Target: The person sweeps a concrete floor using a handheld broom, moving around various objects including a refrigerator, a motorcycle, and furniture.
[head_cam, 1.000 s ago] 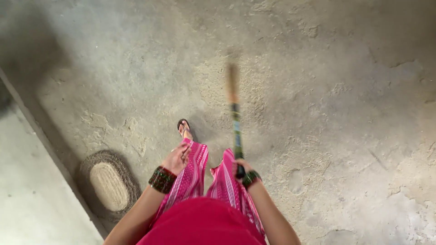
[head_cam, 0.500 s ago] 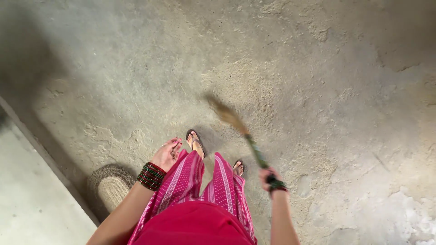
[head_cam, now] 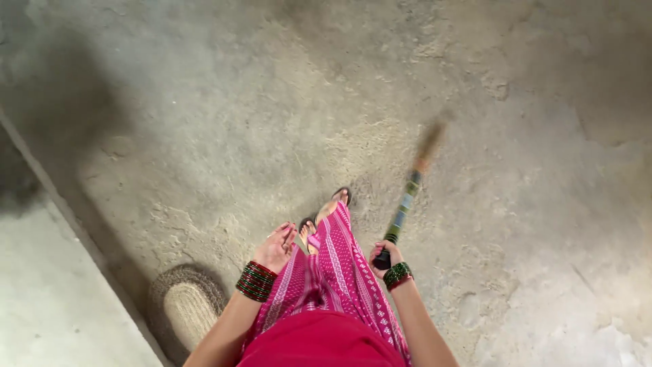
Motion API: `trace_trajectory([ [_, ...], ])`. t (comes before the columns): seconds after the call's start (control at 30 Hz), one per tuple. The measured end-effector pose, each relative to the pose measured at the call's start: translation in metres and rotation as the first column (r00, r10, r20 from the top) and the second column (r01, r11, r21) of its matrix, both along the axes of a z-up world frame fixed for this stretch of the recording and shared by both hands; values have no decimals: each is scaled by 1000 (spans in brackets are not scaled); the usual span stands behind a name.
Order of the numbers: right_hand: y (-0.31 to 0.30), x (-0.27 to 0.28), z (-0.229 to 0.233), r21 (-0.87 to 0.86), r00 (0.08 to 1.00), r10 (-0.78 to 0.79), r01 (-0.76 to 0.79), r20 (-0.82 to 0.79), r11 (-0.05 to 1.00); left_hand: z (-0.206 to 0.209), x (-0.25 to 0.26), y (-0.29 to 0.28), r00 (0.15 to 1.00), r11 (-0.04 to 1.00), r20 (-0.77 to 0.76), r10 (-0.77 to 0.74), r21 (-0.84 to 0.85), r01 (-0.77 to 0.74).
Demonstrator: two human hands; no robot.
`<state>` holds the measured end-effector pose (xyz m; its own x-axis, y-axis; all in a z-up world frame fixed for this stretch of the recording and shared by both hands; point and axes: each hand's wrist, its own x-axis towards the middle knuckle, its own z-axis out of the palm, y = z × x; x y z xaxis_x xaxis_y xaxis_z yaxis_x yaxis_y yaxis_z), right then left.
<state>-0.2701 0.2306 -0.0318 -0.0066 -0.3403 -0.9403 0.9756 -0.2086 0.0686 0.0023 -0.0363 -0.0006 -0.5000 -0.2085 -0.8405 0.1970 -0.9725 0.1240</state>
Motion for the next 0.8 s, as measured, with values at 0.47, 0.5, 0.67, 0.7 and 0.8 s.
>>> trace_trajectory([
  [0.47, -321, -7, -65, -468, 714, 624, -455, 317, 758, 22, -12, -127, 972, 993, 213, 101, -73, -87],
  [0.5, -317, -21, -69, -666, 695, 666, -365, 270, 651, 32, -16, -137, 954, 994, 288, 87, -89, -64],
  [0.67, -196, -103, -47, -102, 959, 7, 23, 284, 995, 41, -80, -177, 898, 988, 431, -83, -84, 131],
  [0.7, -166, -112, -35, 101, 948, -68, 38, 312, 994, 36, -90, -179, 888, 986, 447, -109, -65, 154],
  [0.8, -58, -113, 11, 130, 825, -376, 355, 423, 926, 6, -130, -193, 952, 980, 241, -189, -14, 198],
])
